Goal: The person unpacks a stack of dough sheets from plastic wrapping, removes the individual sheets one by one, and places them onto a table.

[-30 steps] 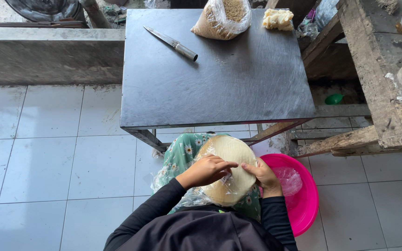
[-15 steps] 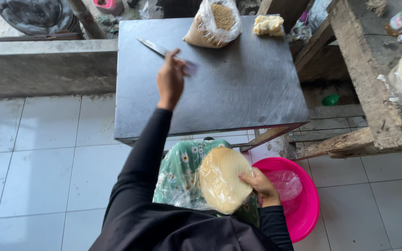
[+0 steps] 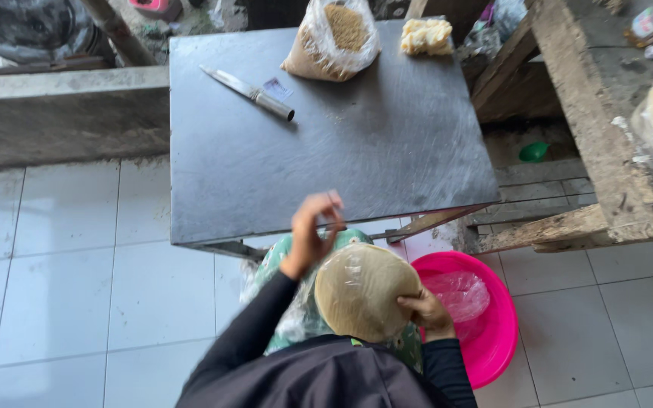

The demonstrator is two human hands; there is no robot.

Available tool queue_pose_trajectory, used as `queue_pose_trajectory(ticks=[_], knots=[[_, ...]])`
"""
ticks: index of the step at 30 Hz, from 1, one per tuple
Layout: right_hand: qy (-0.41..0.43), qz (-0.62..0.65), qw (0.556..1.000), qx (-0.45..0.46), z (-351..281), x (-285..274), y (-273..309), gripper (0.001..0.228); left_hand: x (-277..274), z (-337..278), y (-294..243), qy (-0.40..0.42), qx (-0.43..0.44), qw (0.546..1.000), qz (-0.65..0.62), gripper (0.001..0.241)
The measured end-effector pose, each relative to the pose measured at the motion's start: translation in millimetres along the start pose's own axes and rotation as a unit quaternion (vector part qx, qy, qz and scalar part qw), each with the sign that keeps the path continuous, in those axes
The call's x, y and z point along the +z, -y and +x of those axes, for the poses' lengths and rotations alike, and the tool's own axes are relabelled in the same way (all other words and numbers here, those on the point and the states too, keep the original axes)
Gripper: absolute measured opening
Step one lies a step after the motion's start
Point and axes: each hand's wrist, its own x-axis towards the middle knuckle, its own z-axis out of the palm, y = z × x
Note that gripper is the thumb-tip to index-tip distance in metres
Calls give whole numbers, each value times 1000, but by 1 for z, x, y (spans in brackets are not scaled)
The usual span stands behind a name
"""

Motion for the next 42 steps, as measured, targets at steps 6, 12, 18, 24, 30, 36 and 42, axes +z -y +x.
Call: queue_pose_trajectory(ticks=[6, 12, 18, 24, 30, 36, 42], knots=[[130, -111, 985, 23, 7, -2, 20, 64, -25, -111, -46, 200, -442, 863, 144, 46], [228, -200, 951, 55, 22, 43, 66, 75, -32, -138, -44, 178, -237, 952, 71, 46], [192, -238, 951, 44, 15, 75, 88, 67, -32, -122, -39, 308, -265, 895, 182, 60], [215, -340, 913, 64, 13, 81, 89, 53, -33, -124, -55, 311, -213, 906, 193, 73], [71, -287, 951, -89, 3, 21, 79, 41, -69, -124, -49, 273, -289, 867, 300, 65], [-105, -11, 945, -311, -52, -13, 99, 71, -148, -102, -68, 57, -227, 955, 185, 56], [-123, 54, 937, -323, -66, 11, 117, 69, -213, 4, -19, -6, -257, 949, 183, 42]])
